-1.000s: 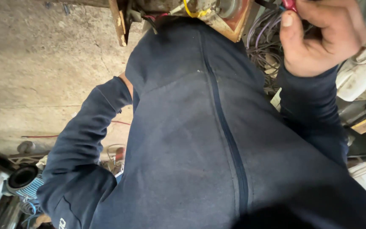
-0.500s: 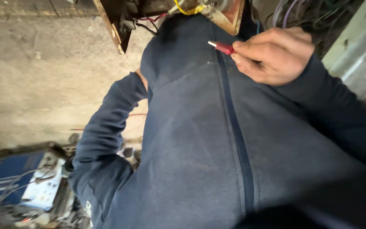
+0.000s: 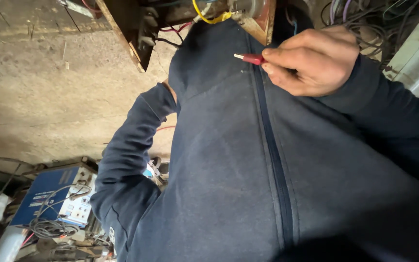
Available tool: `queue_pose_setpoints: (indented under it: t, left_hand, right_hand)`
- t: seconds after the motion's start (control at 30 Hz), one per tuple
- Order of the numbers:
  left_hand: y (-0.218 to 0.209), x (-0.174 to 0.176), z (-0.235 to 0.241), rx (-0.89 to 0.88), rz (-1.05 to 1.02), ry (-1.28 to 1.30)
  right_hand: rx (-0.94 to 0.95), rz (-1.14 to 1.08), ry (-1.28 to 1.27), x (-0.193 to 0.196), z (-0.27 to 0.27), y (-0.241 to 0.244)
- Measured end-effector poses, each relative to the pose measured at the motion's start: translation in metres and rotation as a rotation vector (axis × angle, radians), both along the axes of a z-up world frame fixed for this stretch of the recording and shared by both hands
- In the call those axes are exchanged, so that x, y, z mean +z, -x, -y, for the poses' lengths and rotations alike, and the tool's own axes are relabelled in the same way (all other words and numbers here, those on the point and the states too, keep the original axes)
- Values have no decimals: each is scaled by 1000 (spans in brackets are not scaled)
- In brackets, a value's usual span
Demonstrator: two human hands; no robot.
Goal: Testing electrical components and connections using multimeter probes in a workshop environment.
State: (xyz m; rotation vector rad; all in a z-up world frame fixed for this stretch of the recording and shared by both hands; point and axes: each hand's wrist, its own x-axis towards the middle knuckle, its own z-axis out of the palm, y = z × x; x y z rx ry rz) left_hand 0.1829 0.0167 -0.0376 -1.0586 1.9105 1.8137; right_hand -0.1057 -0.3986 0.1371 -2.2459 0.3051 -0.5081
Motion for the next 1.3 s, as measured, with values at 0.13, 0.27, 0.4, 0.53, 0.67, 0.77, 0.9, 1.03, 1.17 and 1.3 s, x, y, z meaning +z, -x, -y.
queue_pose_setpoints:
  t: [0.13,0.27,0.4,0.53,0.67,0.77,0.9,1.03,1.17,1.3]
  left_hand:
    - [5,-5,10,31,-19,27]
    - [9,-11,16,74,-40,51]
    - [9,-19,19,123,-63,70]
    - [3,-30,15,153,-108,69]
    - [-1,-42,7,189,-145,73]
    - [-7,-49,2,230,-155,85]
    - [5,-72,57,260,-193,113]
    - [13,-90,90,266,-237,156]
    - [19,-97,112,273,-273,203]
    - [27,-96,118,311,-298,228]
  right_hand:
    - [12,-24,10,2,1,-5]
    - [5,-50,-13,3,-1,-10]
    - [-14,-92,-23,1,-4,-17]
    - [-23,-158,-8,2,-11,-25]
    - [-60,-228,14,1,-22,-20]
    - [-66,-268,27,1,-27,-19]
    - [-83,-330,37,-2,-36,-6]
    - [-77,-356,56,4,-38,-16]
    - [-64,-390,92,11,-39,-23]
    - [-34,-411,145,17,-34,-33]
